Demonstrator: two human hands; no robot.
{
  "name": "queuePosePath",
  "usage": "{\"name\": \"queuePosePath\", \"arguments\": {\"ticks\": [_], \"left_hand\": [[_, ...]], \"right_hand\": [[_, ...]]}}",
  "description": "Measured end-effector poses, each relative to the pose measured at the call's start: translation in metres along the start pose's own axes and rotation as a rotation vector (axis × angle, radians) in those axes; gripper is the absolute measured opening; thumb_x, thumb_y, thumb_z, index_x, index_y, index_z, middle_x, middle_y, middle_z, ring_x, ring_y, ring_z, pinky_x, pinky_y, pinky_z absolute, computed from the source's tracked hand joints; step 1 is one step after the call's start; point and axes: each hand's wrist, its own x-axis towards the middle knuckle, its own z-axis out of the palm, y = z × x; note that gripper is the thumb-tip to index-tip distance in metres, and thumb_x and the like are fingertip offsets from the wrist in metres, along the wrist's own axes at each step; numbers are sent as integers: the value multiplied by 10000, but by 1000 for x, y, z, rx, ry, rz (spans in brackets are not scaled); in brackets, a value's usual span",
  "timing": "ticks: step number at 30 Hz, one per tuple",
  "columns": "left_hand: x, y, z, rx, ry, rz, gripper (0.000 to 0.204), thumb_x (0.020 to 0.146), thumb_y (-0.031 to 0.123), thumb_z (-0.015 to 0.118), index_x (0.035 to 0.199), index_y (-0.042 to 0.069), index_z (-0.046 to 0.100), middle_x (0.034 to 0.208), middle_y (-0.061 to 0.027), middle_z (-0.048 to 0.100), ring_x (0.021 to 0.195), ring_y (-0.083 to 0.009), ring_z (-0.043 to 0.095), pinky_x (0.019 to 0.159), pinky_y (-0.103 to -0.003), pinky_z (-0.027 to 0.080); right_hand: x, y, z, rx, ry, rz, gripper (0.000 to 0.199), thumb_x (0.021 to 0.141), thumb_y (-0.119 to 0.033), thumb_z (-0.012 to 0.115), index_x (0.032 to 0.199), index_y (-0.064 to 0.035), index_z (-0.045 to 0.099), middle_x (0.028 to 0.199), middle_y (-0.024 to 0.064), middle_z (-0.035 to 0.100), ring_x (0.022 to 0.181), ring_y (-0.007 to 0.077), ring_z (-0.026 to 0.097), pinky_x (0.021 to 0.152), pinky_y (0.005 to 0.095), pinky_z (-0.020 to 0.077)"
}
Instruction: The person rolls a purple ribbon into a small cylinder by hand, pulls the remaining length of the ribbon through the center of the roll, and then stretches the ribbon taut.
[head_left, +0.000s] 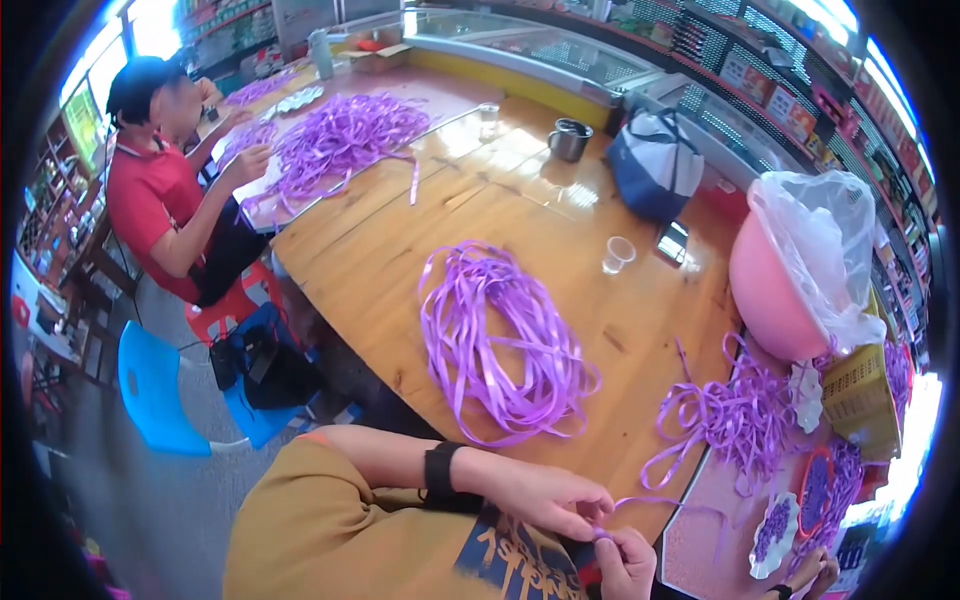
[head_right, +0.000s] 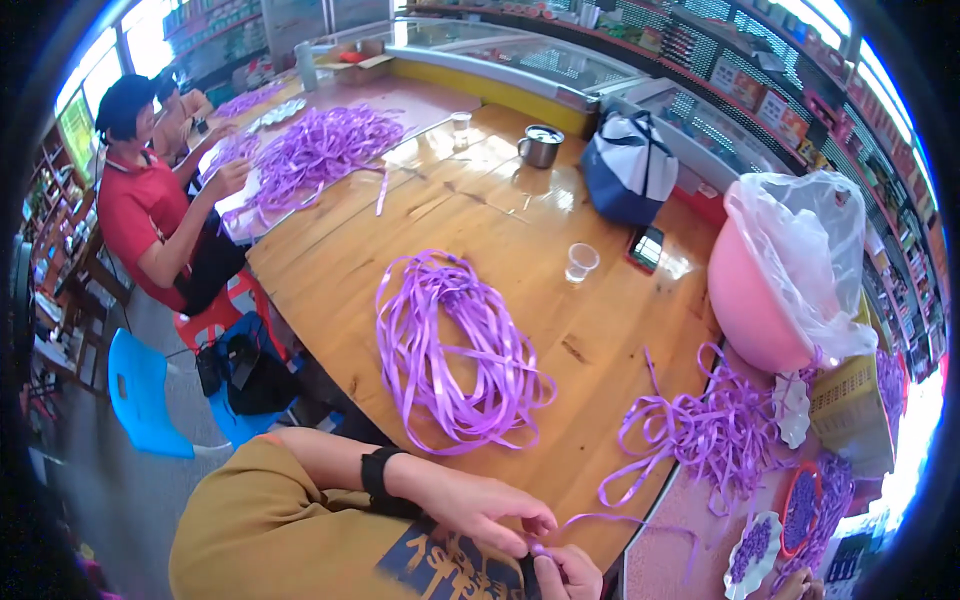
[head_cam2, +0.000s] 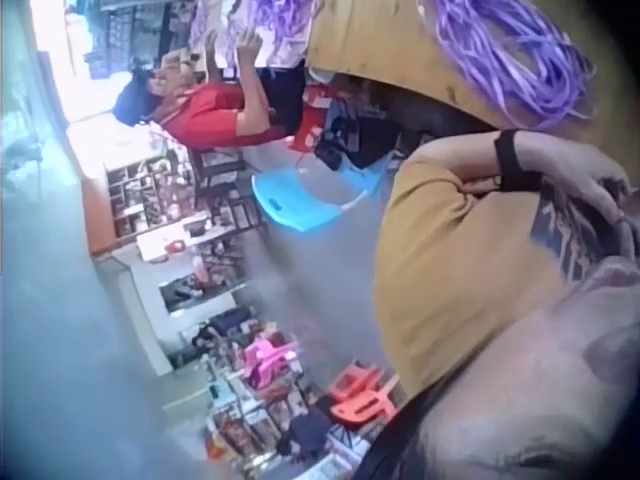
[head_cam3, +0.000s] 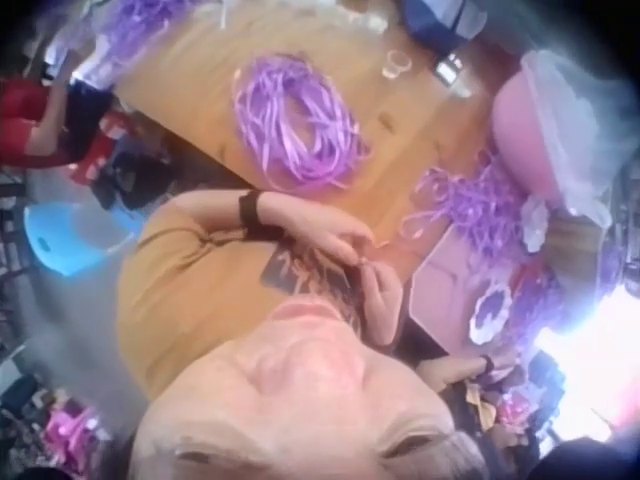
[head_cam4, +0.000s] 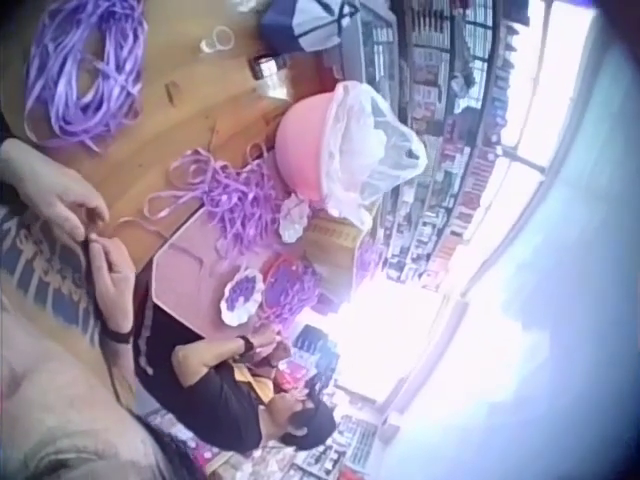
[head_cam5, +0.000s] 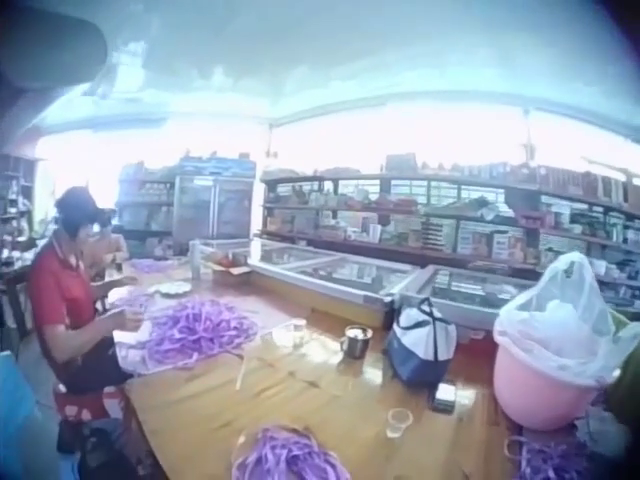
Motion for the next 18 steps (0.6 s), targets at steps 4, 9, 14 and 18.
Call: {"name": "queuePosePath", "arguments": {"ticks": [4,9,14,18], "left_hand": [[-9,-9,-13,-149,-139,-113,332,897,296,515,1021,-10,549,848,-77,605,800,-153,564,707,-298,456],[-30,-27,-20,-96,-143,-59,278,903,287,495,849,25,568,615,13,510,555,-69,453,475,-251,367],[-54,-10,-40,-268,-97,-245,259,903,270,491,849,32,576,608,20,491,559,-62,446,490,-239,358],[-62,-13,-45,-298,-70,-237,269,914,270,476,868,23,572,633,11,498,562,-79,459,507,-249,374]], "right_hand": [[14,-12,18,-168,-25,-92,170,898,-131,529,883,21,603,697,47,534,636,126,483,580,246,396],[19,-31,41,-300,-3,7,168,888,-108,526,879,35,614,810,114,621,748,170,567,696,282,445],[13,-28,54,-197,166,168,177,881,-106,536,906,53,611,828,100,630,783,152,567,735,272,446],[26,-31,58,-325,101,39,190,884,-130,532,939,33,611,836,111,635,775,195,581,739,292,452]]}}
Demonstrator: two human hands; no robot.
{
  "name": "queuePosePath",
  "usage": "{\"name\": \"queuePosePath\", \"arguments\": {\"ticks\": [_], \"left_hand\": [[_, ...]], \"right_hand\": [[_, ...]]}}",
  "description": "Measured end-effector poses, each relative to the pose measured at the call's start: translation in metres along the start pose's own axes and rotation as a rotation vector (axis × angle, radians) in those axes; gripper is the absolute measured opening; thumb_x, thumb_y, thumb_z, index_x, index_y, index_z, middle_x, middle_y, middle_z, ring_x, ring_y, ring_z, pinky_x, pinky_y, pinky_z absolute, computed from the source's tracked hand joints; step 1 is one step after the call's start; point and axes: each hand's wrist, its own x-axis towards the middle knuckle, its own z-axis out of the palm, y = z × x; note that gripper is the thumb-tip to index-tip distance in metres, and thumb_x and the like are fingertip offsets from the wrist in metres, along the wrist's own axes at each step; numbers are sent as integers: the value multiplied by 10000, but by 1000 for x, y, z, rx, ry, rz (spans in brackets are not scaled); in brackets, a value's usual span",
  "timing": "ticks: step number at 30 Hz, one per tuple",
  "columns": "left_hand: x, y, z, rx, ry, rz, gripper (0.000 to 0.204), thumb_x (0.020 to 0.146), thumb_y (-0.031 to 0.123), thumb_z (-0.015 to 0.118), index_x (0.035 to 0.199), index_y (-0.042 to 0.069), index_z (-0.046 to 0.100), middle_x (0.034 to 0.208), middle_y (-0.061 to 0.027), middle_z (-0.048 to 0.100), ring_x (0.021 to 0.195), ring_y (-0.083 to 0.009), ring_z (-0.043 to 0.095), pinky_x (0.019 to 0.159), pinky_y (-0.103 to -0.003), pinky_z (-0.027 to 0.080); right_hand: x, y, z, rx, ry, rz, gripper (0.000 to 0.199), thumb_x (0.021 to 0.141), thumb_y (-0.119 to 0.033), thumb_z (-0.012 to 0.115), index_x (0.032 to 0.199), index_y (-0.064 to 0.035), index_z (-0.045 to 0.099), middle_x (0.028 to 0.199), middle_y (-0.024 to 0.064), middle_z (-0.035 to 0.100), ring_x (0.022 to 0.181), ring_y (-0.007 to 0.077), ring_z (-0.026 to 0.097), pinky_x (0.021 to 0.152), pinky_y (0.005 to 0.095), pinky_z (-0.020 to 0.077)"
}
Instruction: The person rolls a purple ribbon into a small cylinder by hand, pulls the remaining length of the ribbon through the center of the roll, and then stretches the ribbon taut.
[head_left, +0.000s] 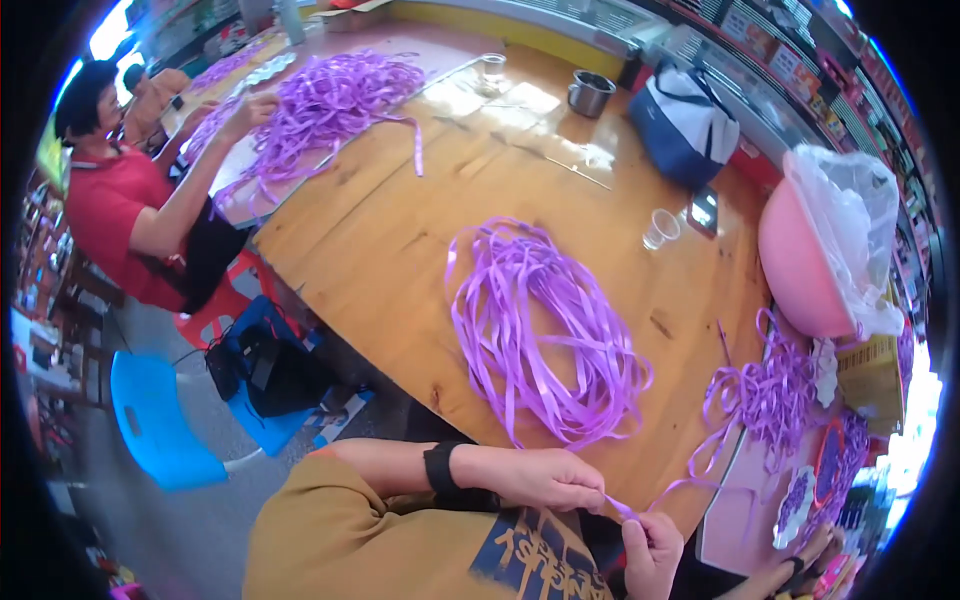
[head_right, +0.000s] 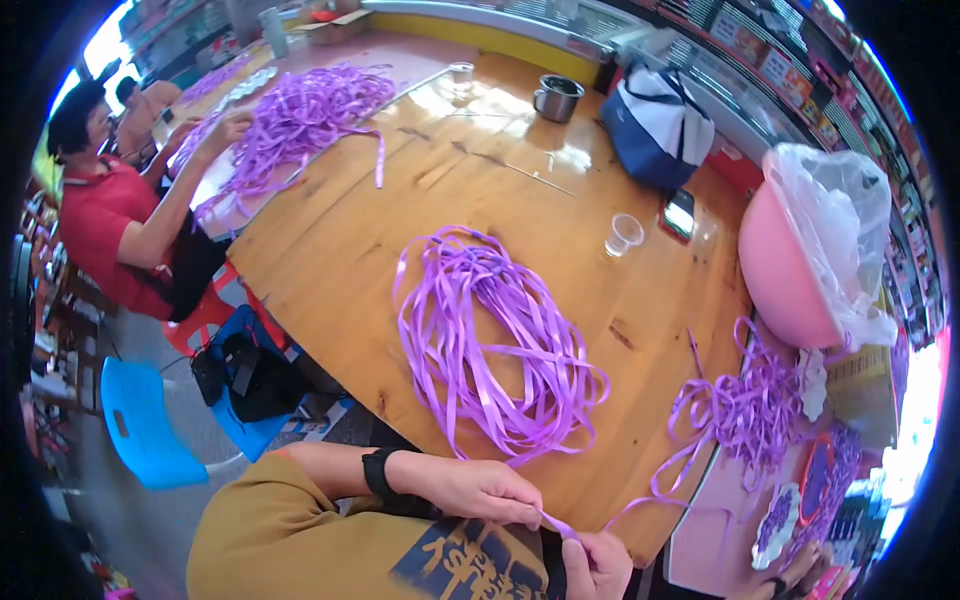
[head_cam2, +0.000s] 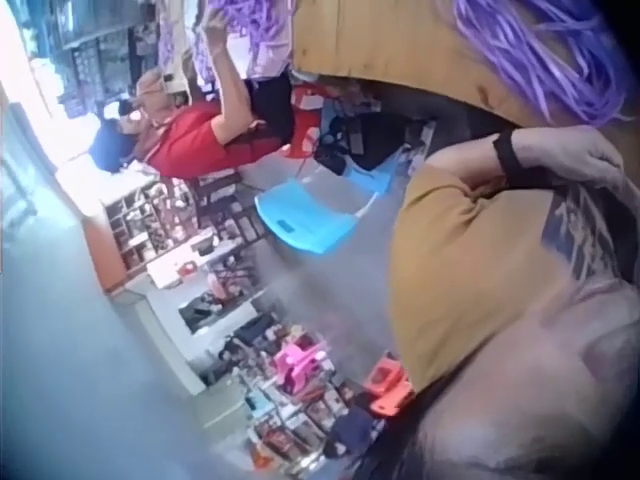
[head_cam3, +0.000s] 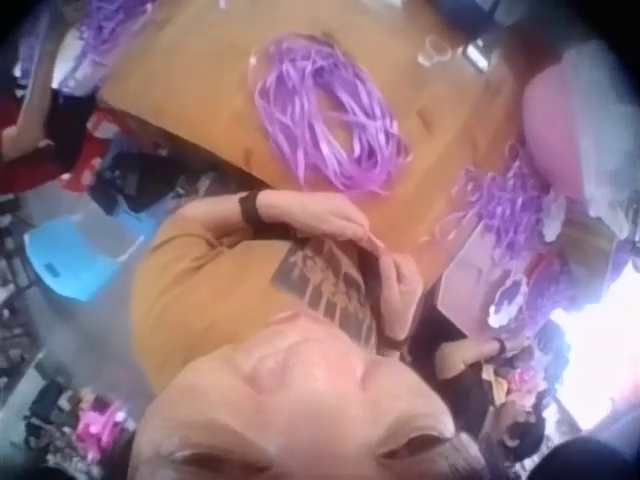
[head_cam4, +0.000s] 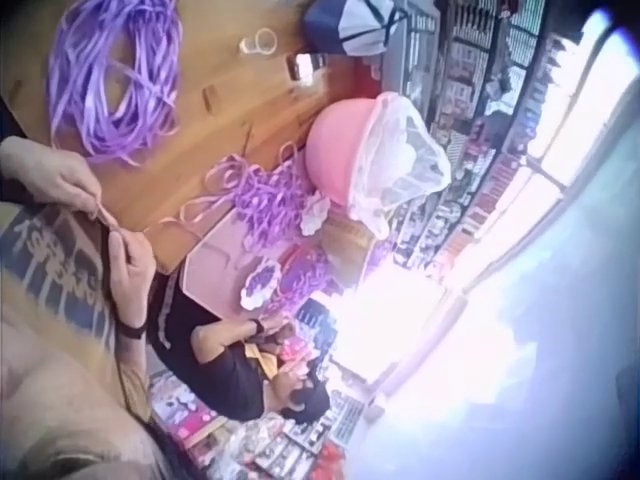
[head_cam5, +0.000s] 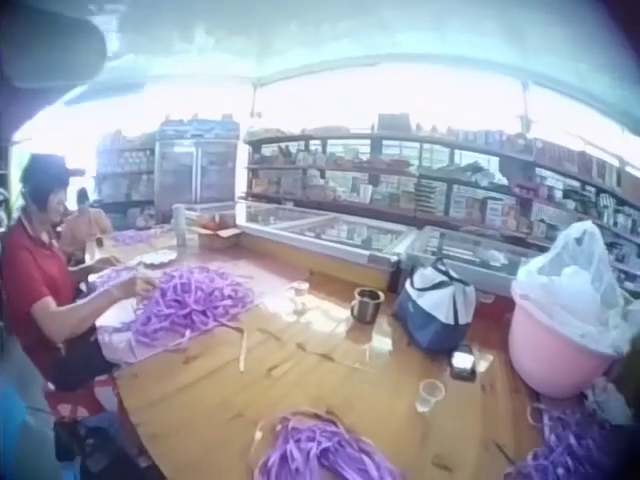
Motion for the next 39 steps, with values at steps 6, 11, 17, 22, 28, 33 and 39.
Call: {"name": "queuePosePath", "arguments": {"ticks": [6,11,17,22,28,33,39], "left_hand": [[-4,7,-21,281,-42,102,264,938,244,437,896,16,564,681,-42,547,584,-111,536,533,-276,427],[1,26,-27,198,-118,-116,256,944,228,438,883,9,555,663,-45,552,573,-116,547,522,-264,437],[2,26,-41,358,-59,-10,231,932,214,463,909,12,574,716,-76,570,634,-154,568,569,-279,447],[-3,27,-43,334,-30,-74,225,928,207,475,905,8,578,732,-70,575,658,-144,557,593,-278,436],[-6,17,-30,212,98,-21,208,915,209,502,911,13,574,757,-37,572,645,-61,544,565,-233,440],[-4,3,-13,212,82,30,195,898,189,538,923,-1,572,768,-49,563,698,-101,520,621,-262,442],[3,5,7,395,253,211,142,845,129,610,921,9,612,757,-77,597,699,-139,578,607,-263,451]], "right_hand": [[15,18,27,475,-172,113,283,917,-130,463,1153,26,467,862,58,577,664,102,524,591,227,432],[33,13,23,642,-322,173,285,902,-58,469,1176,22,464,955,71,589,887,108,551,797,247,438],[42,5,22,226,-195,16,142,856,-114,566,942,-14,618,830,94,608,744,166,583,644,253,442],[46,8,25,218,-155,-32,130,846,-143,590,888,-28,635,750,88,595,665,191,577,593,277,442],[43,7,31,136,-103,-142,115,811,-119,624,858,-18,649,715,99,604,630,205,588,568,279,447],[24,11,31,101,-69,-70,97,776,-82,650,830,-1,655,715,112,620,627,208,600,573,284,457],[24,24,19,160,-46,-83,80,772,-67,648,803,6,647,719,114,629,627,198,610,571,268,463]]}}
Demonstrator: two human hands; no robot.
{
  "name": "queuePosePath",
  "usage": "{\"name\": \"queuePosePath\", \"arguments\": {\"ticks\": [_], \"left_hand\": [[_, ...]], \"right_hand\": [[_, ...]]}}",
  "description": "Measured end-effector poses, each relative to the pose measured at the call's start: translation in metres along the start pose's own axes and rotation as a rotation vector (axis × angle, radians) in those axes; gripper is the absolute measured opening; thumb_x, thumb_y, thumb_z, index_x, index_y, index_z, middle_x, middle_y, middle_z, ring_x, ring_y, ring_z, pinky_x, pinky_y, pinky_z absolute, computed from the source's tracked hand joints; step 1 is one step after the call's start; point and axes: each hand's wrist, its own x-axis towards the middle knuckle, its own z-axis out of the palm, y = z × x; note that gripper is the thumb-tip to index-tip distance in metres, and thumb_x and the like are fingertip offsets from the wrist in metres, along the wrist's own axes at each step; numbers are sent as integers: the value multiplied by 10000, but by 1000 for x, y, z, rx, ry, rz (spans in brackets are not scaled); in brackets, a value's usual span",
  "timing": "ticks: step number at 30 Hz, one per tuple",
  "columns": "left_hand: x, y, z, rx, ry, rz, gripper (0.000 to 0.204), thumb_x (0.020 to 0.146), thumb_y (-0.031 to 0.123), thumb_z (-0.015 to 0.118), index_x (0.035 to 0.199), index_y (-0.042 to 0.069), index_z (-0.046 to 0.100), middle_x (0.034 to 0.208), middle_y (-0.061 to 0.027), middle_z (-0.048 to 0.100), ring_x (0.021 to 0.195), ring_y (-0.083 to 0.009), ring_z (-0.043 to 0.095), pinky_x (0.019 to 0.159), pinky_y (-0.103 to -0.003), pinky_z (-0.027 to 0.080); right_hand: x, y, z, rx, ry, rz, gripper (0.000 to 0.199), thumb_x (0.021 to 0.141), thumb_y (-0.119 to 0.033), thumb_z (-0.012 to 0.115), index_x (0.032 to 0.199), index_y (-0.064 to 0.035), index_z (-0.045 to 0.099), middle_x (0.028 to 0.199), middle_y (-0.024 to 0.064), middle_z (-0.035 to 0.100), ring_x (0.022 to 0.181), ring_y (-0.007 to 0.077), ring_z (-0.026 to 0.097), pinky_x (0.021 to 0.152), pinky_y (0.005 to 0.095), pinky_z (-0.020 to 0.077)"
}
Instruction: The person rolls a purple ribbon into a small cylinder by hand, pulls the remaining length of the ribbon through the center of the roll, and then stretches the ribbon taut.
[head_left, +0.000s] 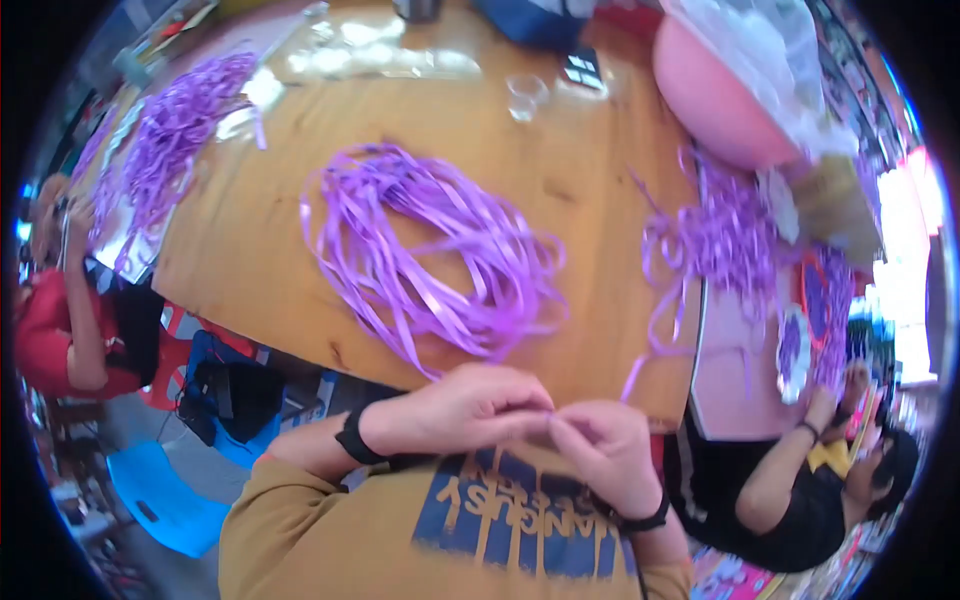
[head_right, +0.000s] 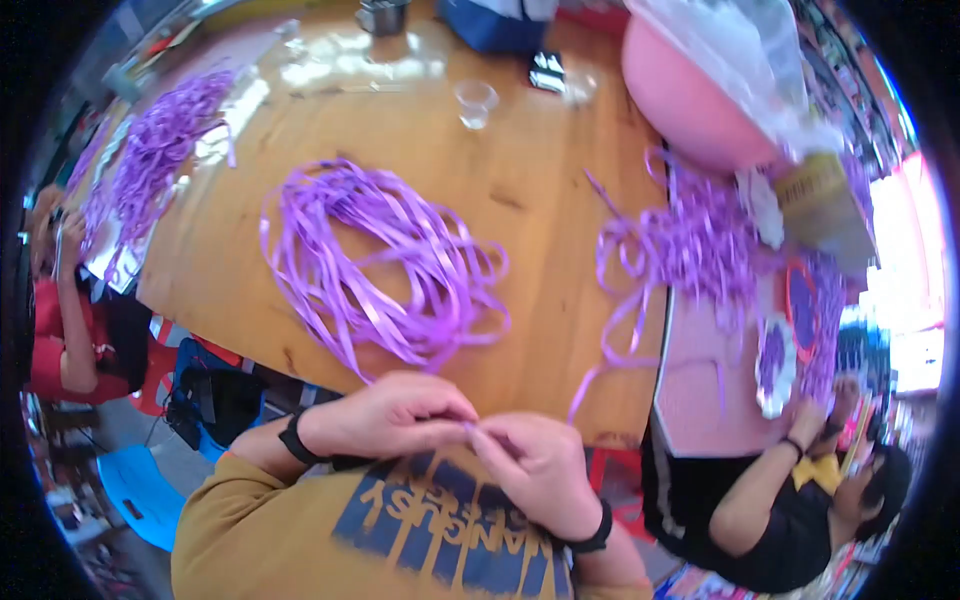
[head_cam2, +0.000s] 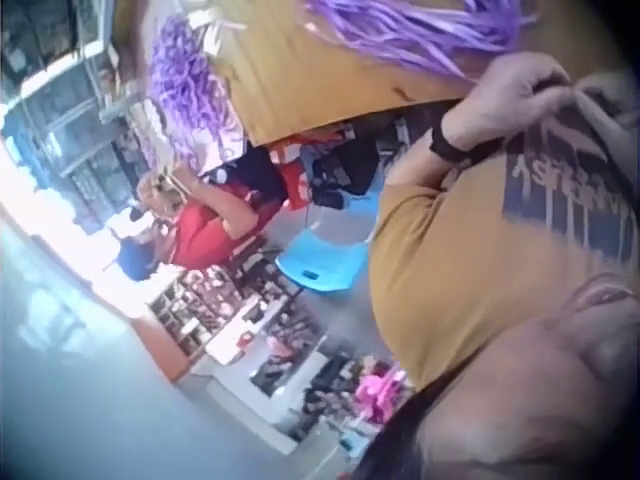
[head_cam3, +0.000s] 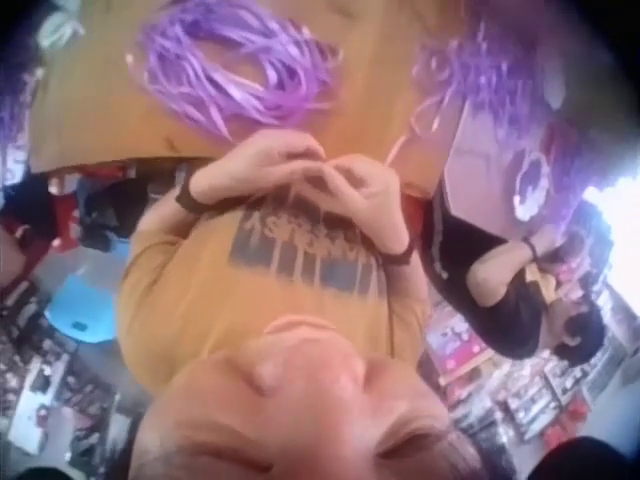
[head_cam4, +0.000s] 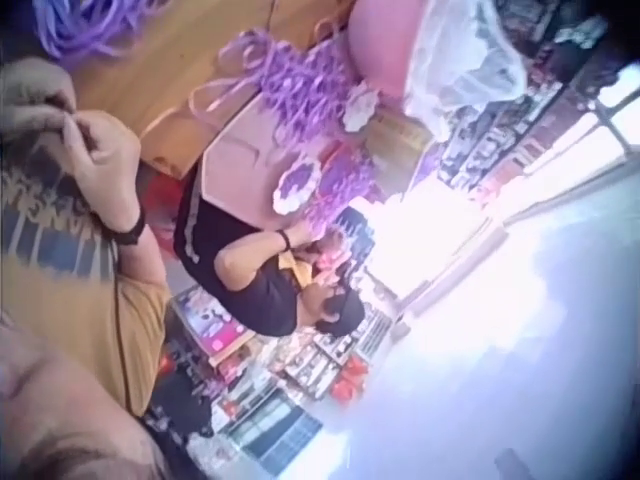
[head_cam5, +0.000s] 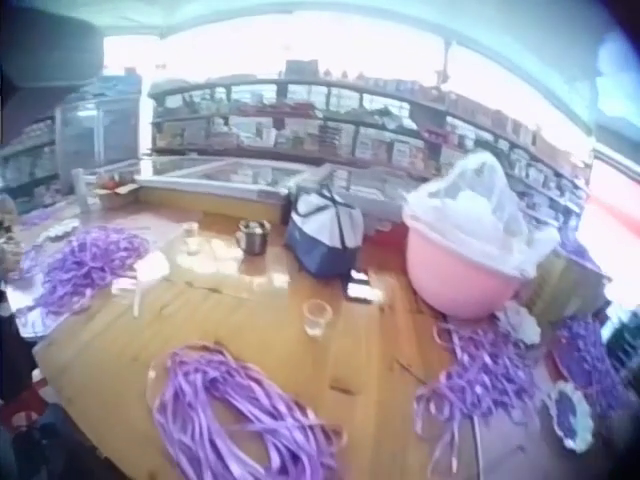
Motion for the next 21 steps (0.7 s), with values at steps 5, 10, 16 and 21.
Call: {"name": "queuePosePath", "arguments": {"ticks": [5,10,16,21], "left_hand": [[12,15,2,48,-33,-18,91,850,101,593,882,20,621,754,-70,609,675,-182,582,601,-273,441],[16,27,11,-83,-61,-227,93,845,99,608,868,9,620,755,-32,615,674,-110,560,596,-242,428],[11,41,12,-288,-94,-447,75,810,68,642,809,-7,633,715,-18,602,639,-52,522,554,-192,397],[20,34,20,-532,29,-394,105,823,77,608,838,-14,658,681,-57,585,556,-84,503,504,-206,392]], "right_hand": [[-11,6,-10,125,19,-31,72,771,-49,649,810,10,636,708,103,628,607,173,603,544,257,455],[-20,18,-18,213,32,-86,75,783,-48,643,825,13,632,702,90,621,596,143,589,535,244,445],[-22,25,-22,227,22,-184,82,816,-51,613,861,17,627,741,96,621,649,155,600,578,244,450],[-23,26,-15,245,87,-340,87,833,-49,598,883,20,616,709,100,597,626,183,586,573,271,440]]}}
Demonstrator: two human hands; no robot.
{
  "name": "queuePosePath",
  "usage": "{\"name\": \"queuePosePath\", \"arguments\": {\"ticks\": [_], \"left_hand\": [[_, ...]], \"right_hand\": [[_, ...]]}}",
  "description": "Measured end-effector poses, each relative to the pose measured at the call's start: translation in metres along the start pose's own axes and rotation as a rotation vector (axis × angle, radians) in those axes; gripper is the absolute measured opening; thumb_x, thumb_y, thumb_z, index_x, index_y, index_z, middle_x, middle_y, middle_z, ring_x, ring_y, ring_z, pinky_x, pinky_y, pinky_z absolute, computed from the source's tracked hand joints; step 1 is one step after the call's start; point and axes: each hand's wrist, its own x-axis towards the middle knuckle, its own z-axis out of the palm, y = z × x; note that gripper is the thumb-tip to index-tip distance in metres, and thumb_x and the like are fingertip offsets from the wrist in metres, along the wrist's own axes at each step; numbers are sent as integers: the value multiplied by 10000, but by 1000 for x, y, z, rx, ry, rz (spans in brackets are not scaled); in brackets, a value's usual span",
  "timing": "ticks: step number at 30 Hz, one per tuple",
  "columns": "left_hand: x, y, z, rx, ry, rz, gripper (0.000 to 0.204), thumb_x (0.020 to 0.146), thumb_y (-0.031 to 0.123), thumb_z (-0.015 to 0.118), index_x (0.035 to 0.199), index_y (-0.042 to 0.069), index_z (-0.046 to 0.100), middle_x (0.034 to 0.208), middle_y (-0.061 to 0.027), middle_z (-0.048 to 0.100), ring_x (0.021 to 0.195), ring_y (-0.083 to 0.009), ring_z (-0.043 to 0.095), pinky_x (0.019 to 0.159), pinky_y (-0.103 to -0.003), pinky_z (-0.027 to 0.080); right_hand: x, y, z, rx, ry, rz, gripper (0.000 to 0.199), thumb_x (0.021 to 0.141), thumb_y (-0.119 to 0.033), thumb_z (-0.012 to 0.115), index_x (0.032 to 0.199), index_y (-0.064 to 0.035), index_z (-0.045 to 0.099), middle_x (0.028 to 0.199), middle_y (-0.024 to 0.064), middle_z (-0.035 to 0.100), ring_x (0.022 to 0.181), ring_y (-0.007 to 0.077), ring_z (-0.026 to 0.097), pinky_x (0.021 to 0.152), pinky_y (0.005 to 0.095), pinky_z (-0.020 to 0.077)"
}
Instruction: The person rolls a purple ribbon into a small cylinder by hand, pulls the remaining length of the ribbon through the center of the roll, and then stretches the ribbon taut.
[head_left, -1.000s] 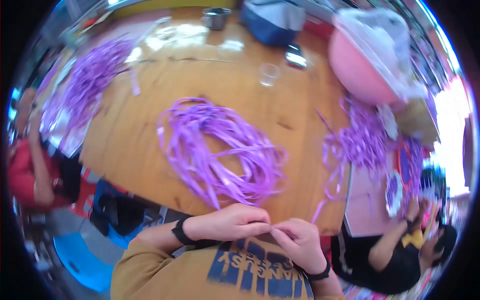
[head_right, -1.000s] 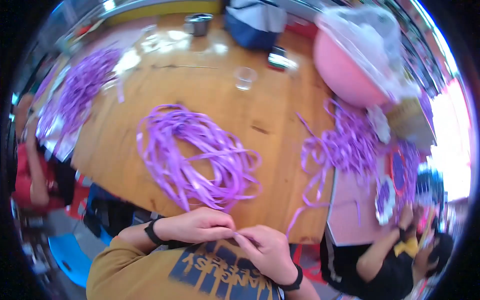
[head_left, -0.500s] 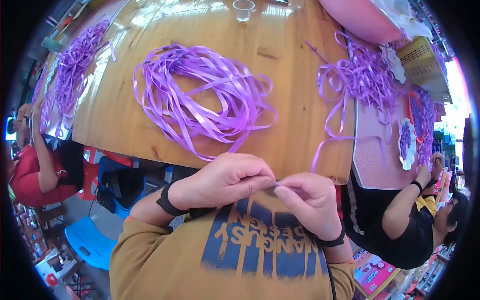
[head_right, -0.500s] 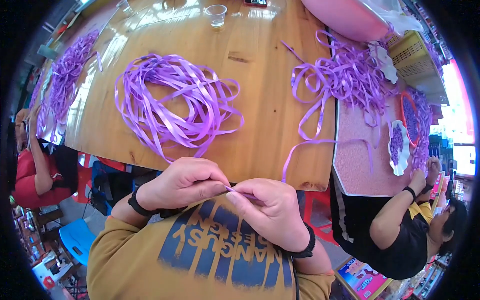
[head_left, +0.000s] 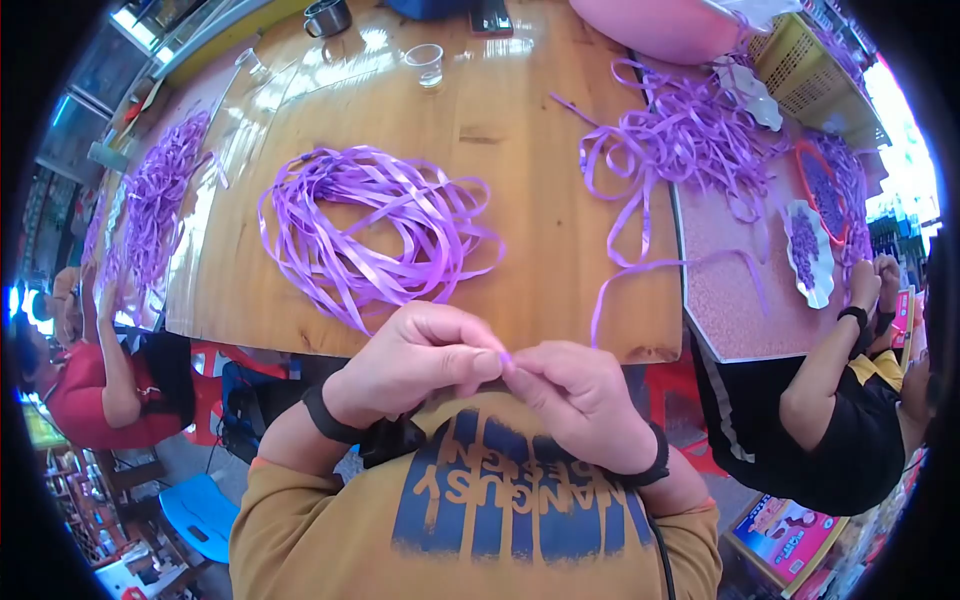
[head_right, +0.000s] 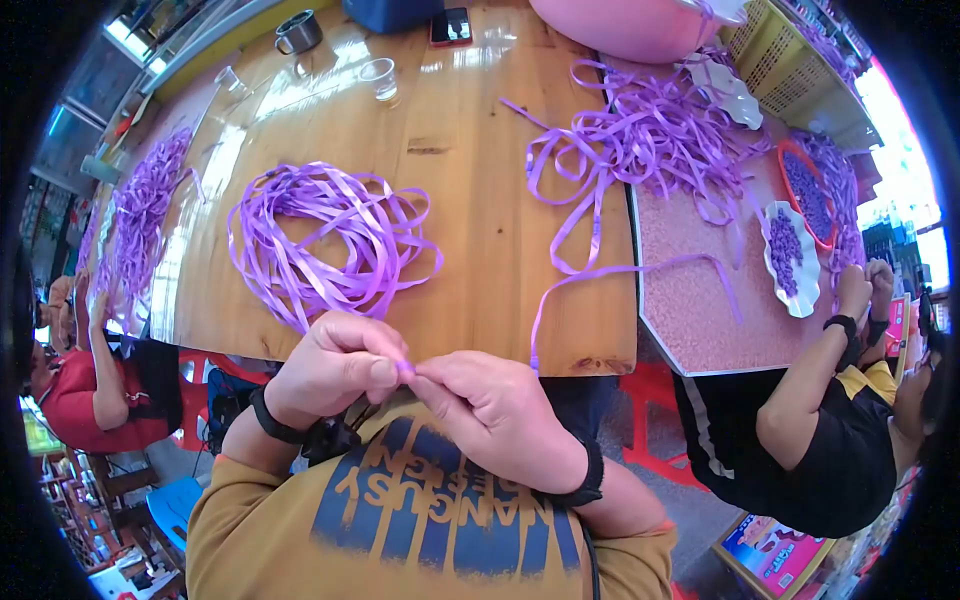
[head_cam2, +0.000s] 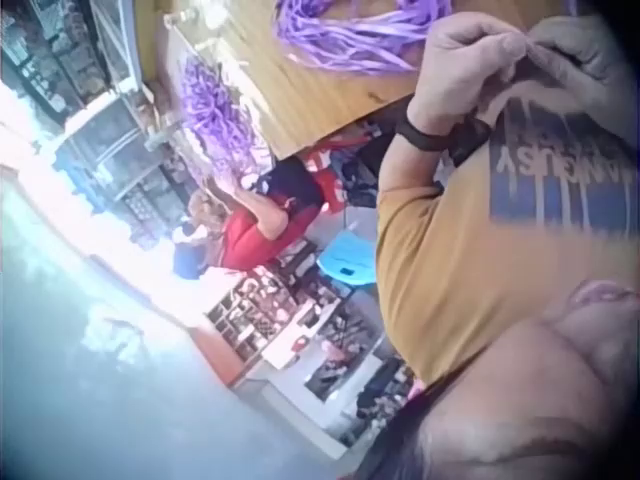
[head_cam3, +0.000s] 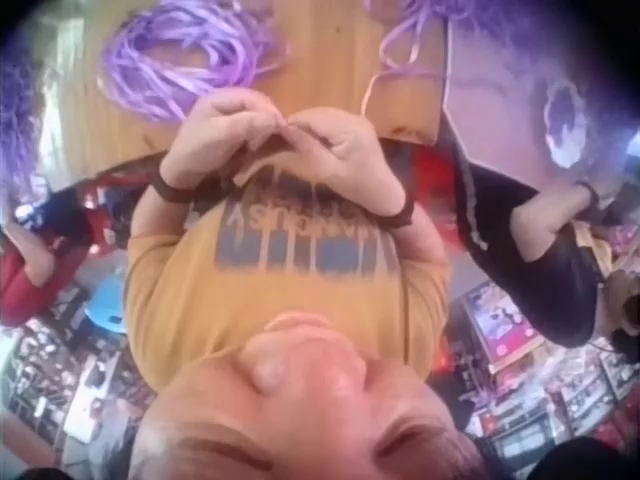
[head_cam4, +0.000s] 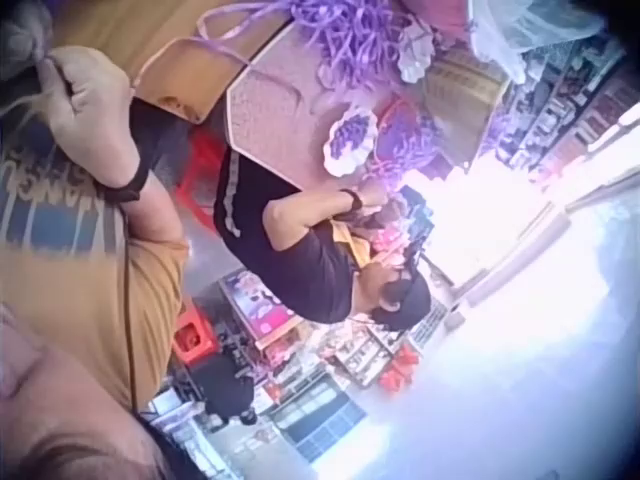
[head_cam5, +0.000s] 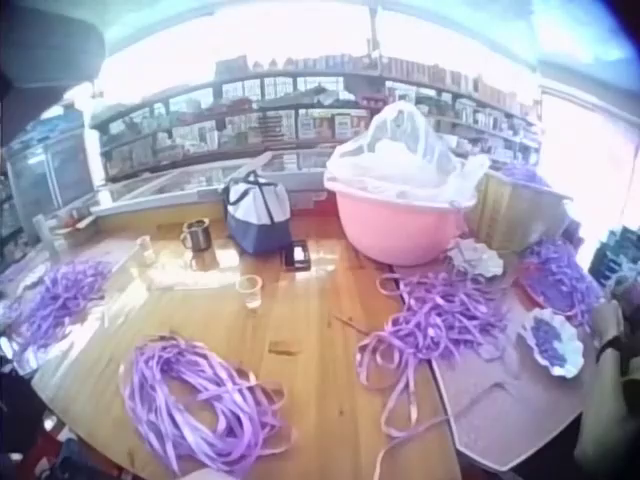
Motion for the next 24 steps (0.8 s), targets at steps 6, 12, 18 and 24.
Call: {"name": "queuePosePath", "arguments": {"ticks": [6,12,18,24], "left_hand": [[18,-3,19,772,235,650,107,842,88,582,826,1,643,699,-52,590,601,-119,531,541,-253,404],[16,4,13,914,55,392,111,873,130,563,851,25,593,687,-33,545,642,-108,512,595,-231,390],[13,16,14,265,-102,62,116,887,107,531,915,2,570,766,28,535,707,-35,462,616,-192,385],[14,11,14,173,-118,70,97,838,36,589,930,13,572,842,23,545,778,-45,485,675,-201,399]], "right_hand": [[4,-5,-8,-469,28,-147,96,779,-11,632,872,6,615,650,109,551,578,226,570,508,291,431],[6,-2,-7,-300,209,-72,145,730,40,659,864,5,620,735,105,584,651,197,587,549,285,457],[11,-2,-15,-134,137,-141,169,721,77,655,870,2,632,798,86,595,713,177,582,630,258,454],[8,-6,-15,-86,126,-87,171,713,98,644,837,-18,625,815,80,596,735,161,578,620,237,443]]}}
